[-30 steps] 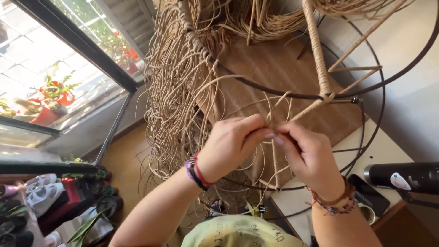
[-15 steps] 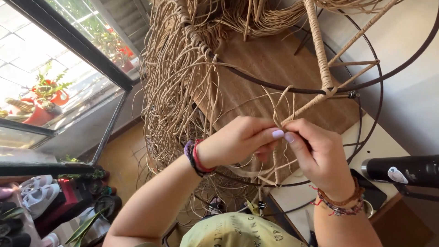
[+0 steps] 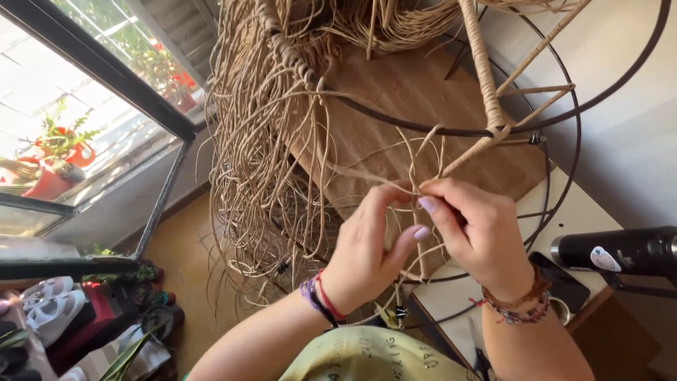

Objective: Weaving natural fiber strips onto a circular metal frame to create a decorative object.

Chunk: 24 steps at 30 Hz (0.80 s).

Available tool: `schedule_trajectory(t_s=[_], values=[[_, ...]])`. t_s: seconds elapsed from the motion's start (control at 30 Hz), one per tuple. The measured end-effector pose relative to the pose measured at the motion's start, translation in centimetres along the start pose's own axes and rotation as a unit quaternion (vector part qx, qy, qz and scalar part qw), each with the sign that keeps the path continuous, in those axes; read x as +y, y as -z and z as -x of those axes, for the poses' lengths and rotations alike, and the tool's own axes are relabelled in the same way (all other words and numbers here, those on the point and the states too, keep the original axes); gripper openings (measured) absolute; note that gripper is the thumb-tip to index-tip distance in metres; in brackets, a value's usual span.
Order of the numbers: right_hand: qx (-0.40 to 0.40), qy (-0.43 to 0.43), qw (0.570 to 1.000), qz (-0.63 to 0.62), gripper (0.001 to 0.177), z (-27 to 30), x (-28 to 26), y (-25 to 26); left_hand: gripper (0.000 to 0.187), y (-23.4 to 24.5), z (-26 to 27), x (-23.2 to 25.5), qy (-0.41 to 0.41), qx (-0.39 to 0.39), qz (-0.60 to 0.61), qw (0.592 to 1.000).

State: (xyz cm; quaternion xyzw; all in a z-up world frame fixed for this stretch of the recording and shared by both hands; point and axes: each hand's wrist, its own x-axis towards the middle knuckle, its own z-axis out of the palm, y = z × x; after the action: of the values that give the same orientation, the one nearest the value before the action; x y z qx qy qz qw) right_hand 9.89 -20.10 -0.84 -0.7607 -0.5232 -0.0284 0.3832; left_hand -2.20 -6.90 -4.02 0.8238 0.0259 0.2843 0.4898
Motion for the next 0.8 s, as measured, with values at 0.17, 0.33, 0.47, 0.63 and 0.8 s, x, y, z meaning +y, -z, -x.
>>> schedule_trajectory(t_s=[0.17,0.33,0.47,0.63,0.8], values=[[-0.017,-0.032,0.999,-0.040,0.015,0.4,-0.2,-0.1,0.013,-0.2,0.9,-1.5,0.052,-0.013,0.080,0.995],[0.011,-0.060,0.997,-0.043,0.018,0.3,0.4,0.2,0.012,0.7,4.5,-6.4,-0.021,-0.353,-0.165,0.921],[-0.015,-0.070,0.996,-0.060,0.016,0.4,0.3,-0.3,0.035,1.9,0.5,-2.4,0.131,-0.393,-0.022,0.910],[-0.021,-0.076,0.995,-0.061,0.019,0.7,0.2,0.0,0.036,1.3,0.0,-1.9,0.153,-0.165,0.197,0.954],[-0.006,-0.086,0.991,-0.099,0.019,0.6,0.9,-0.5,0.055,3.0,2.7,-5.6,-0.013,-0.611,-0.147,0.777]])
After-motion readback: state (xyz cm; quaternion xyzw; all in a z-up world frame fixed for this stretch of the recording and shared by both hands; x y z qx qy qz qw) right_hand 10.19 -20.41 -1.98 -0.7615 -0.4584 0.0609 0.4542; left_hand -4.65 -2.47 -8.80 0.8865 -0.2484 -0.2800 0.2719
